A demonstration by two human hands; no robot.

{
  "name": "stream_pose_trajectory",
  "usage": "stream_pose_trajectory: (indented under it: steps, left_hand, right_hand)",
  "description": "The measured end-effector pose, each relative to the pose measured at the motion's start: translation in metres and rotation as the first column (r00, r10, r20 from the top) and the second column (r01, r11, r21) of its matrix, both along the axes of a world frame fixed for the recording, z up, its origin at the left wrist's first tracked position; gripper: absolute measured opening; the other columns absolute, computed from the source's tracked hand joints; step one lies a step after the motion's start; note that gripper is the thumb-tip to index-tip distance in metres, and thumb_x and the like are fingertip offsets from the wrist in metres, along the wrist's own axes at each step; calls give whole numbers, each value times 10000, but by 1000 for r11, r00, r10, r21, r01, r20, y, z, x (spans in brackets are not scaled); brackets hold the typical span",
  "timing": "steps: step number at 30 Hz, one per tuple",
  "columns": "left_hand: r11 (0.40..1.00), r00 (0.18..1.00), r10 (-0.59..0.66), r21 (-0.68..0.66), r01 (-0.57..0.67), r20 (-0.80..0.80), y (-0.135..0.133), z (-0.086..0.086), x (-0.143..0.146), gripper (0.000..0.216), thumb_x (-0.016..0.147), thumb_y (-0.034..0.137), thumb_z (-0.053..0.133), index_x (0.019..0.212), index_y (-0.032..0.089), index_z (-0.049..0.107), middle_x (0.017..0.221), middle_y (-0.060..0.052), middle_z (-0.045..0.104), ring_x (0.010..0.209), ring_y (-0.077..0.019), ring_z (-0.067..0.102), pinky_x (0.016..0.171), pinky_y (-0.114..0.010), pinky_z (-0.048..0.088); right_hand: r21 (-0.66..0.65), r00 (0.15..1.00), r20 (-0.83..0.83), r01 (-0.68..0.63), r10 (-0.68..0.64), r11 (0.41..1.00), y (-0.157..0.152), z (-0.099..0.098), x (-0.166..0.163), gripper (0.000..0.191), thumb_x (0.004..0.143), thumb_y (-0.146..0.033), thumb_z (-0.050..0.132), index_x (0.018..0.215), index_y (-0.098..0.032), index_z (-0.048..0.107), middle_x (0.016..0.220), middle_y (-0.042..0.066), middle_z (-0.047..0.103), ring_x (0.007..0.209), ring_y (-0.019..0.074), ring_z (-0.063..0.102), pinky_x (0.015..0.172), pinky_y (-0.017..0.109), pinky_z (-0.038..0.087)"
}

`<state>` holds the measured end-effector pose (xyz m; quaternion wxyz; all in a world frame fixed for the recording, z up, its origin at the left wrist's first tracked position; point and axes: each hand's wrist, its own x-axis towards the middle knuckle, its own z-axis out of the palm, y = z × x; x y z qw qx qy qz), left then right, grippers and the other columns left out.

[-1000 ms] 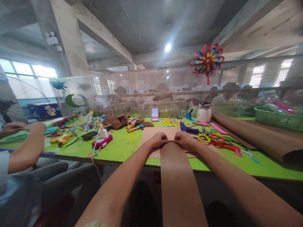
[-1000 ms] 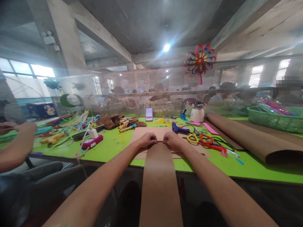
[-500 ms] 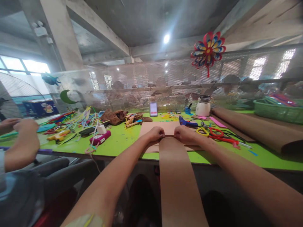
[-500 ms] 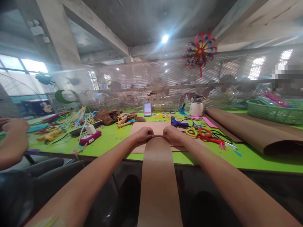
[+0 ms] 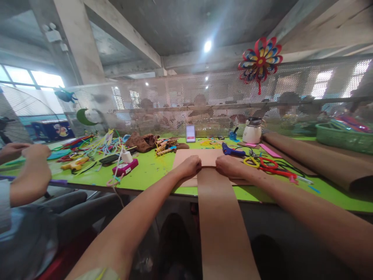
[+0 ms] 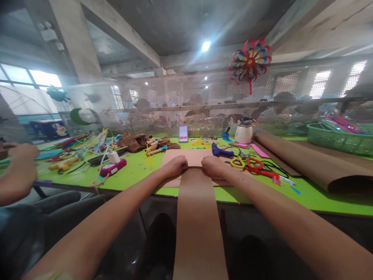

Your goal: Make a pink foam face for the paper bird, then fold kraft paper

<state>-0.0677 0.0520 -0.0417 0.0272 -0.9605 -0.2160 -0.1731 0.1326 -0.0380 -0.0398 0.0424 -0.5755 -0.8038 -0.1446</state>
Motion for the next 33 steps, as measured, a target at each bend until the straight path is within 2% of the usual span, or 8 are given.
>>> stream_pose_trajectory:
  steps: [9, 16, 24, 30, 33]
  left_hand:
    - [974, 995, -69, 211, 83, -72, -6, -2, -5, 115, 795, 193, 542, 752, 133, 630, 809, -86, 554, 793, -190, 511, 744, -294, 403]
    - [940, 985, -90, 315, 133, -147, -11, 3, -7, 164, 817, 210, 510, 725, 133, 622, 805, -103, 560, 797, -212, 505, 741, -322, 404]
    - [904, 969, -117, 380, 194, -218, -22, 6, -4, 186, 841, 209, 472, 755, 136, 619, 807, -99, 572, 774, -214, 500, 716, -334, 400]
    - [902, 972, -109, 390, 185, -210, -21, 6, -7, 181, 846, 215, 476, 777, 127, 618, 815, -107, 571, 807, -225, 505, 739, -340, 406]
    - [906, 973, -116, 380, 187, -202, -21, 6, -8, 187, 854, 240, 481, 795, 129, 620, 826, -105, 566, 838, -227, 507, 753, -333, 413]
  right_hand:
    - [77, 997, 75, -19, 13, 997, -19, -4, 5, 224, 847, -186, 468, 830, -83, 666, 857, 156, 632, 792, 205, 597, 686, 267, 389]
    - [86, 996, 89, -9, 1, 996, -16, -8, 1, 207, 835, -160, 466, 827, -89, 660, 853, 149, 633, 802, 215, 581, 693, 281, 378]
    - [76, 993, 117, -18, 9, 997, -12, 2, 4, 255, 847, -237, 497, 779, -107, 706, 756, 132, 649, 658, 184, 582, 580, 271, 356]
    - [100, 986, 147, -88, 73, 991, 6, -4, -9, 222, 841, -153, 492, 790, -111, 704, 811, 132, 647, 826, 215, 555, 710, 288, 377]
    - [113, 986, 148, -95, 77, 989, 6, -8, -10, 226, 839, -112, 478, 778, -104, 695, 845, 138, 639, 869, 225, 536, 708, 289, 380]
